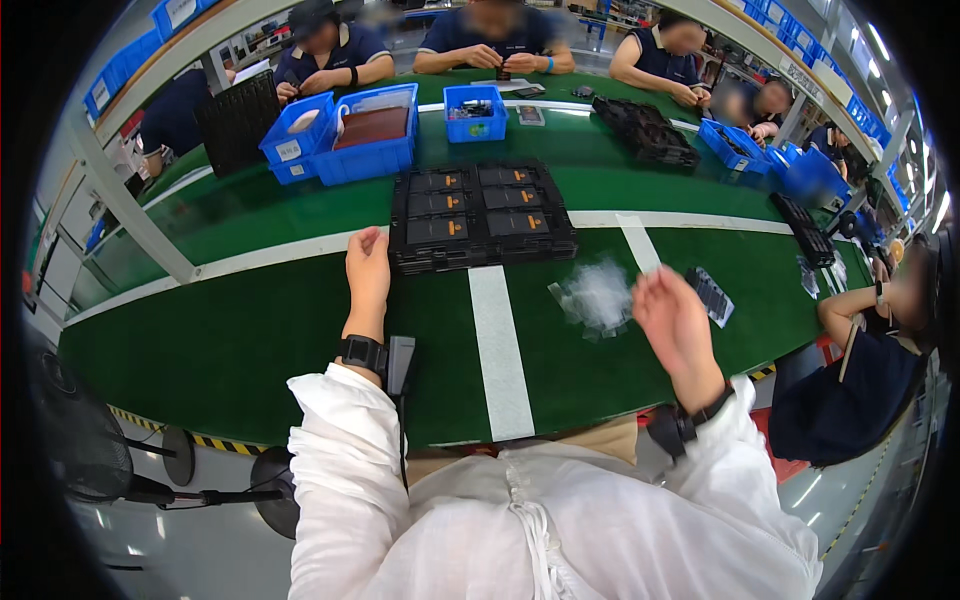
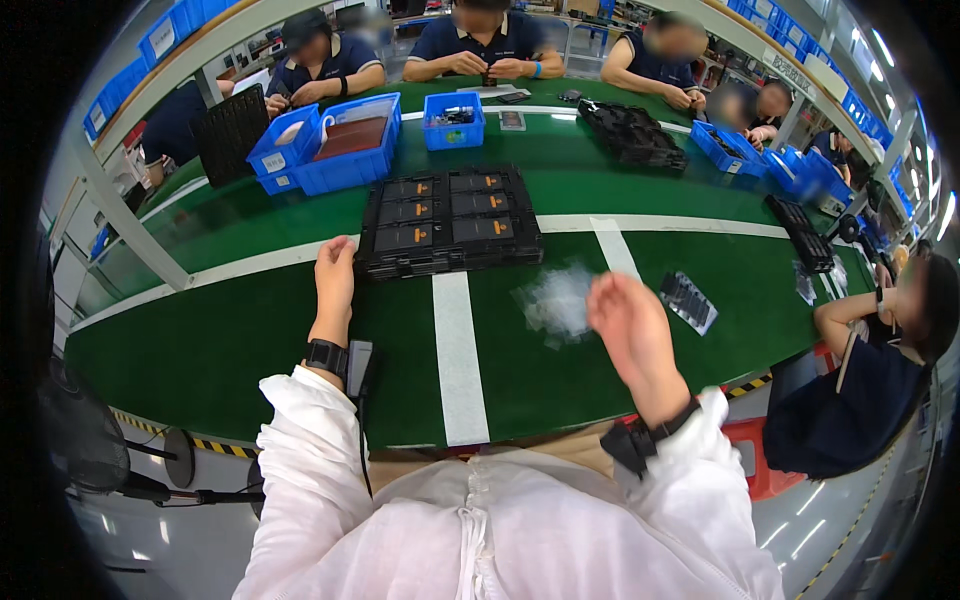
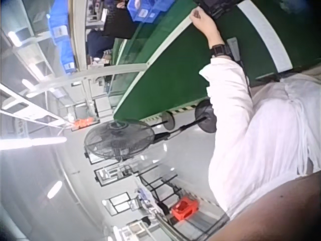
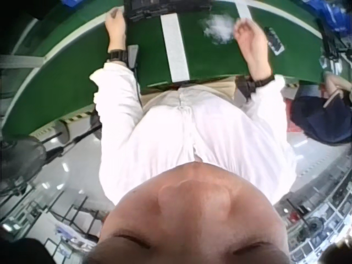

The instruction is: Assembling electronic components on a factory production line.

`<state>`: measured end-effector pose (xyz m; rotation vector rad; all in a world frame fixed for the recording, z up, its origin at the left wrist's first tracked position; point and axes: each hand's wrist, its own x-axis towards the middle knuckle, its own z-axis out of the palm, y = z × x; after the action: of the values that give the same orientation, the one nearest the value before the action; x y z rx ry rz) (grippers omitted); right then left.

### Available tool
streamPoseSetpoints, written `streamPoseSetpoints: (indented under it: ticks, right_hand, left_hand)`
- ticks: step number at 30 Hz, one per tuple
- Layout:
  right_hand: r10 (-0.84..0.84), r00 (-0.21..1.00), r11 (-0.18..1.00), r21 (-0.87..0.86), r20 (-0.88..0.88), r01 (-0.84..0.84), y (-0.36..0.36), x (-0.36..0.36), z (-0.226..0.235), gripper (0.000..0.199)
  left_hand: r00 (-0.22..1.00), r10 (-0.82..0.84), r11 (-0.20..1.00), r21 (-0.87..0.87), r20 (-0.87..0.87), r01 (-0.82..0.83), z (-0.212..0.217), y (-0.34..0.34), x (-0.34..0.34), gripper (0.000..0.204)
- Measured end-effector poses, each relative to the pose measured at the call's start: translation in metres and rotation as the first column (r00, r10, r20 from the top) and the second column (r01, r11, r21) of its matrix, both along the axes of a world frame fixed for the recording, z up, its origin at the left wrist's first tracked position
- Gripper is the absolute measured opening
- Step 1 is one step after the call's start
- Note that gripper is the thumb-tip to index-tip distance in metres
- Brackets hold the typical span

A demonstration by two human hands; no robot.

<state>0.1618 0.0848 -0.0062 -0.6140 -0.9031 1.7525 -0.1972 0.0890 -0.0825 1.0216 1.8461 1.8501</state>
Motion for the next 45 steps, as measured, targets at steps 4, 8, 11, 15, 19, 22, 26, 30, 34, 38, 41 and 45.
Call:
streamPoseSetpoints:
  ticks: [4, 8, 11, 15, 19, 22, 26, 30, 34, 38, 41, 45]
  right_hand:
    - [-0.094, 0.992, 0.995, 0.034, -0.089, 0.098, 0.076, -0.018, -0.022, 0.018]
    - [-0.593, 0.570, 0.729, 0.679, 0.568, 0.081, 0.092, -0.023, -0.045, 0.035]
    - [-0.737, 0.090, 0.616, 0.721, 0.670, -0.317, 0.067, -0.025, -0.051, 0.068]
    - [-0.396, -0.200, 0.846, 0.271, 0.896, -0.459, 0.049, -0.032, -0.039, 0.110]
    - [-0.513, -0.259, 0.773, 0.309, 0.818, -0.555, 0.043, -0.038, -0.049, 0.106]
    - [-0.597, -0.189, 0.719, 0.415, 0.780, -0.558, 0.052, -0.029, -0.067, 0.086]
    - [-0.661, 0.013, 0.651, 0.583, 0.750, -0.486, 0.063, -0.017, -0.080, 0.055]
    - [-0.674, 0.059, 0.635, 0.618, 0.736, -0.464, 0.065, -0.015, -0.082, 0.045]
    - [-0.663, 0.087, 0.626, 0.615, 0.743, -0.479, 0.064, -0.011, -0.078, 0.041]
    - [-0.580, 0.238, 0.642, 0.616, 0.779, -0.456, 0.068, -0.009, -0.075, 0.038]
    - [-0.631, 0.149, 0.602, 0.601, 0.762, -0.526, 0.070, -0.007, -0.081, 0.038]
    - [-0.595, 0.256, 0.625, 0.639, 0.762, -0.447, 0.067, -0.011, -0.076, 0.037]
  left_hand:
    - [0.998, -0.003, 1.000, 0.001, 0.064, 0.003, -0.004, 0.003, 0.001, 0.026]
    - [0.999, 0.009, 1.000, -0.028, 0.031, -0.008, 0.001, -0.001, 0.004, 0.026]
    - [0.998, -0.009, 0.997, -0.071, -0.054, 0.005, 0.003, -0.006, 0.002, 0.027]
    - [0.991, -0.034, 0.997, -0.075, -0.126, 0.024, 0.002, 0.000, 0.007, 0.026]
    - [0.987, -0.025, 0.995, -0.100, -0.160, 0.009, 0.006, -0.002, 0.008, 0.027]
    - [0.989, -0.013, 0.998, -0.069, -0.147, 0.003, 0.004, -0.003, 0.008, 0.026]
    - [0.991, -0.013, 0.997, -0.071, -0.132, 0.004, 0.002, -0.003, 0.006, 0.023]
    - [0.993, -0.010, 0.996, -0.085, -0.116, 0.000, 0.008, -0.006, 0.008, 0.021]
    - [0.993, -0.006, 0.999, -0.048, -0.116, 0.000, 0.005, -0.005, 0.008, 0.019]
    - [0.993, -0.015, 0.999, -0.044, -0.120, 0.009, 0.004, -0.005, 0.006, 0.018]
    - [0.991, -0.023, 0.998, -0.056, -0.131, 0.016, 0.002, -0.002, 0.007, 0.018]
    - [0.991, -0.023, 0.999, -0.036, -0.128, 0.018, 0.001, -0.005, 0.004, 0.017]
